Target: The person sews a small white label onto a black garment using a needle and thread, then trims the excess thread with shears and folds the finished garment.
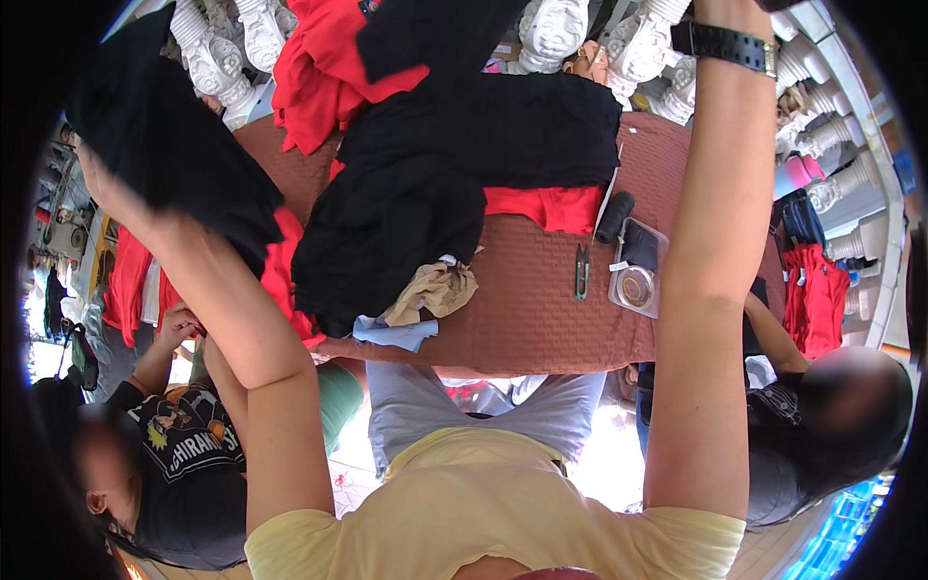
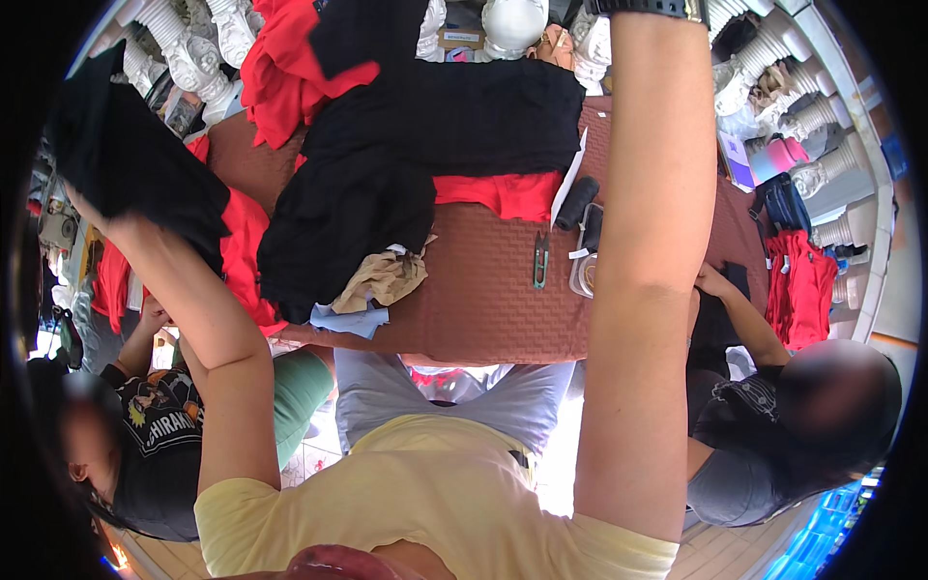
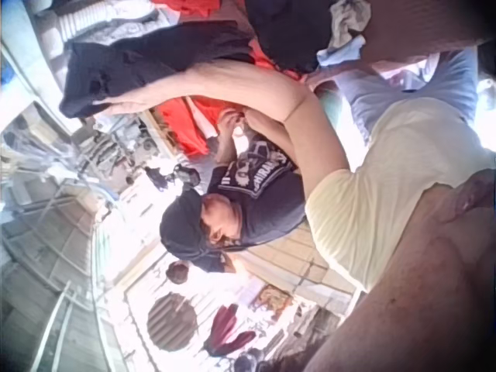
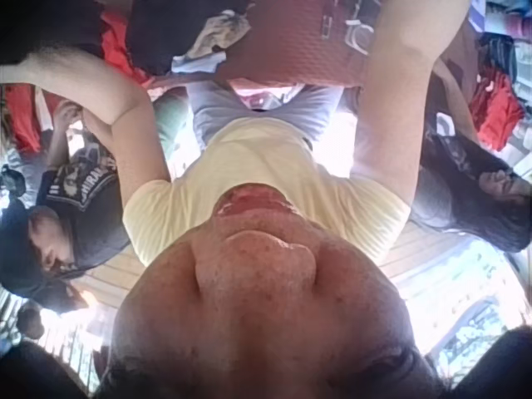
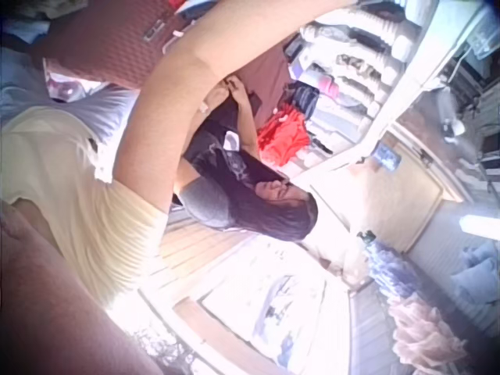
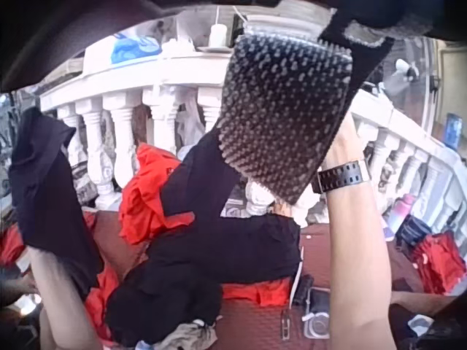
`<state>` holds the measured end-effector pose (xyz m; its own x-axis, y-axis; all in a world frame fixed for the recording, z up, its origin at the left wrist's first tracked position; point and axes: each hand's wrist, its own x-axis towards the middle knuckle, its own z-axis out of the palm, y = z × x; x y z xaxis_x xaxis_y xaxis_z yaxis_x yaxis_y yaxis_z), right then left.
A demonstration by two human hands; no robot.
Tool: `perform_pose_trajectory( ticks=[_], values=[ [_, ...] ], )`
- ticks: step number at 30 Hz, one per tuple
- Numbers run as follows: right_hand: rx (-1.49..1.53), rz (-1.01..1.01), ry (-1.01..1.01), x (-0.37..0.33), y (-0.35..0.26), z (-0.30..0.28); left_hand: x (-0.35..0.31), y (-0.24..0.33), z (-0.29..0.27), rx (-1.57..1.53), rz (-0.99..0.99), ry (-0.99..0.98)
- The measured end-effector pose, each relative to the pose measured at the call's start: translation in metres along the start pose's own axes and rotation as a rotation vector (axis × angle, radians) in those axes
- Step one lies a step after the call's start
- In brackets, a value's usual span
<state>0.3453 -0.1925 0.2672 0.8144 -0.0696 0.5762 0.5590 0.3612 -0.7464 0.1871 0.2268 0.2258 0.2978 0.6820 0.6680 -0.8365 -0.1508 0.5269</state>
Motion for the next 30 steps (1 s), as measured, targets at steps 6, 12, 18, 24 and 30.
perform_pose_trajectory(
  ticks=[6, 12, 18, 24, 30],
  values=[
    [-0.27, 0.113, 0.231, 0.007, 0.058, -0.13, -0.043, -0.001, -0.035, 0.119, -0.151, -0.291],
    [-1.028, 0.624, 0.419, -0.127, 0.152, -0.184, -0.065, -0.012, -0.057, 0.192, -0.284, -0.505],
    [-1.271, 0.379, -0.022, -0.247, 0.145, -0.079, -0.092, 0.007, -0.094, 0.218, -0.404, -0.559],
    [-0.411, 1.16, -0.079, -0.341, 0.142, 0.019, -0.144, -0.023, -0.122, 0.07, -0.697, -0.524],
    [-0.268, 0.805, -0.059, -0.361, 0.186, 0.095, -0.226, -0.124, -0.17, 0.407, -0.845, -0.874]
  ],
)
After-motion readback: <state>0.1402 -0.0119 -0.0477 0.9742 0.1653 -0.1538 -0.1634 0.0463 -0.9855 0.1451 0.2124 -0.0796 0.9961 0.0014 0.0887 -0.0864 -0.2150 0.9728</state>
